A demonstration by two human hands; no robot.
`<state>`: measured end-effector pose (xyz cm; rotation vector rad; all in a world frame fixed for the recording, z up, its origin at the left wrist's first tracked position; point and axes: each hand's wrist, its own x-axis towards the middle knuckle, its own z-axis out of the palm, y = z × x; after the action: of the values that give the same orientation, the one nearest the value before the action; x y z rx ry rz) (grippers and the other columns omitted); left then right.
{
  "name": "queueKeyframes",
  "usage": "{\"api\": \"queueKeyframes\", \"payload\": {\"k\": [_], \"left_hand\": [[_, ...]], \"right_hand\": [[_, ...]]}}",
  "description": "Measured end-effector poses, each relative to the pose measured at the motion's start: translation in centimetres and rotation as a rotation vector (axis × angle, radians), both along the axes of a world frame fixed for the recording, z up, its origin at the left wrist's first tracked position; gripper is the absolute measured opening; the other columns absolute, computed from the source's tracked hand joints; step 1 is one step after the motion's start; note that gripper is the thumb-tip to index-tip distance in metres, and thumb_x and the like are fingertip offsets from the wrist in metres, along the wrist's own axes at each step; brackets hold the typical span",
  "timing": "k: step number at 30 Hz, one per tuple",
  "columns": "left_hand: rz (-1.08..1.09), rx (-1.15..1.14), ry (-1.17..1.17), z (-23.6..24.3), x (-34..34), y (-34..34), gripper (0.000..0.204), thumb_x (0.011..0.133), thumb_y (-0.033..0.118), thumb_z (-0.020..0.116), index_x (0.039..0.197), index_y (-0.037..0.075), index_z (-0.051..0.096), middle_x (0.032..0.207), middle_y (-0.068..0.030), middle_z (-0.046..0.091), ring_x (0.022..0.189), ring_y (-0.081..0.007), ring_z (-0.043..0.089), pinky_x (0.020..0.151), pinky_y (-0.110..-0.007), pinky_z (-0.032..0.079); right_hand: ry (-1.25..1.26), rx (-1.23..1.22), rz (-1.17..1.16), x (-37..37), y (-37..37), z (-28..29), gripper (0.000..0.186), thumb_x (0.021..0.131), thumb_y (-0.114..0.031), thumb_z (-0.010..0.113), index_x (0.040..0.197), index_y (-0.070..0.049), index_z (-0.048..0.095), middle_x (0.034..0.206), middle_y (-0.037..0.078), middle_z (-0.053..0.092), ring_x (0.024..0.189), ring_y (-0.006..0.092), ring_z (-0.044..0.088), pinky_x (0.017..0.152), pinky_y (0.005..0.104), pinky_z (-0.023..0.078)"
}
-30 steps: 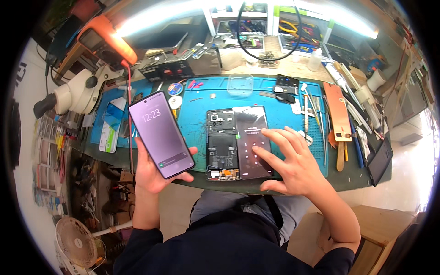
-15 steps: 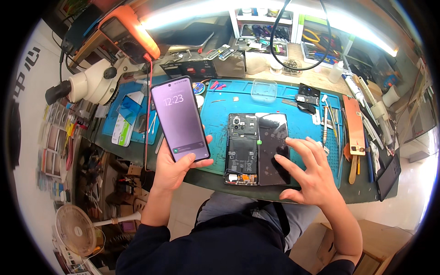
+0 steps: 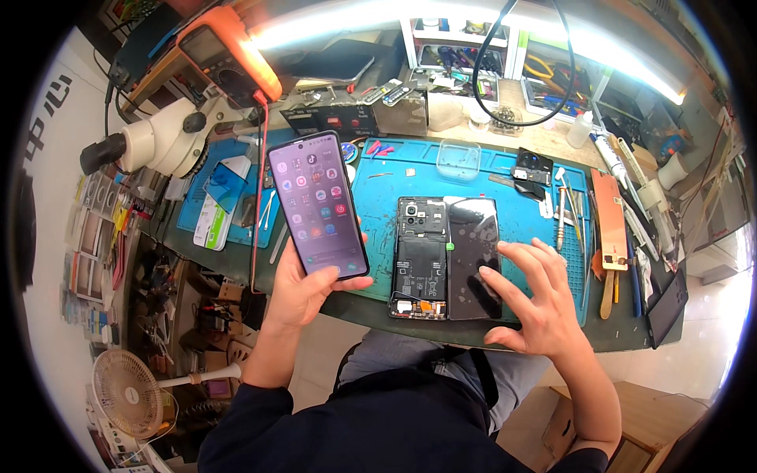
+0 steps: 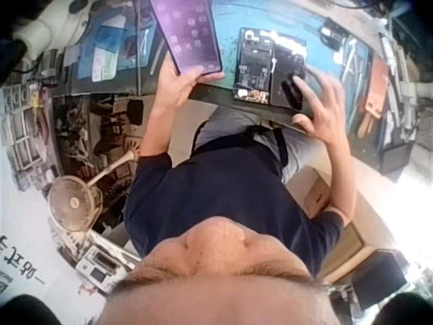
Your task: The person works on a disassembled smartphone, manipulating internal components and testing the screen's responsiveness. They use a small tool to adjust parts and compare the device with another phone before reattaching the back cover.
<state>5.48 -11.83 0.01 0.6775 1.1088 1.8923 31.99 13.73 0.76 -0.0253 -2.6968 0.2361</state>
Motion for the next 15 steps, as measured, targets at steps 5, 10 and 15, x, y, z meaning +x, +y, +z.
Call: {"api": "queueKeyframes", "payload": {"k": [5, 10, 15], "left_hand": [[-0.038, 0.107, -0.171, 0.1, 0.3, 0.1, 0.059, 0.112, 0.029, 0.052, 0.161, 0.008, 0.025, 0.156, -0.0179, 0.048, 0.131, -0.0367, 0.063, 0.095, -0.063, 0.063], [-0.182, 0.191, -0.223, -0.7, 0.1, 0.6, 0.060, 0.116, 0.046, 0.038, 0.161, 0.009, 0.026, 0.153, -0.0189, 0.051, 0.128, -0.0357, 0.065, 0.088, -0.056, 0.065], [-0.171, 0.153, -0.229, -0.1, 1.0, 0.6, 0.053, 0.116, 0.039, 0.036, 0.159, 0.007, 0.030, 0.153, -0.0191, 0.052, 0.127, -0.0351, 0.065, 0.087, -0.055, 0.066]], "right_hand": [[0.105, -0.030, 0.068, -2.1, -2.6, 1.7, 0.078, 0.094, -0.074, 0.058, 0.135, -0.009, 0.070, 0.142, 0.017, 0.060, 0.126, 0.0362, 0.060, 0.115, 0.0584, 0.043], [0.093, -0.020, 0.199, -5.7, -5.9, 3.1, 0.076, 0.090, -0.070, 0.064, 0.142, -0.015, 0.068, 0.148, 0.014, 0.055, 0.133, 0.0305, 0.054, 0.119, 0.0549, 0.040], [0.122, -0.001, 0.209, -6.9, -6.6, 2.8, 0.076, 0.089, -0.069, 0.065, 0.143, -0.016, 0.067, 0.151, 0.014, 0.053, 0.137, 0.0292, 0.050, 0.120, 0.0540, 0.038]]}}
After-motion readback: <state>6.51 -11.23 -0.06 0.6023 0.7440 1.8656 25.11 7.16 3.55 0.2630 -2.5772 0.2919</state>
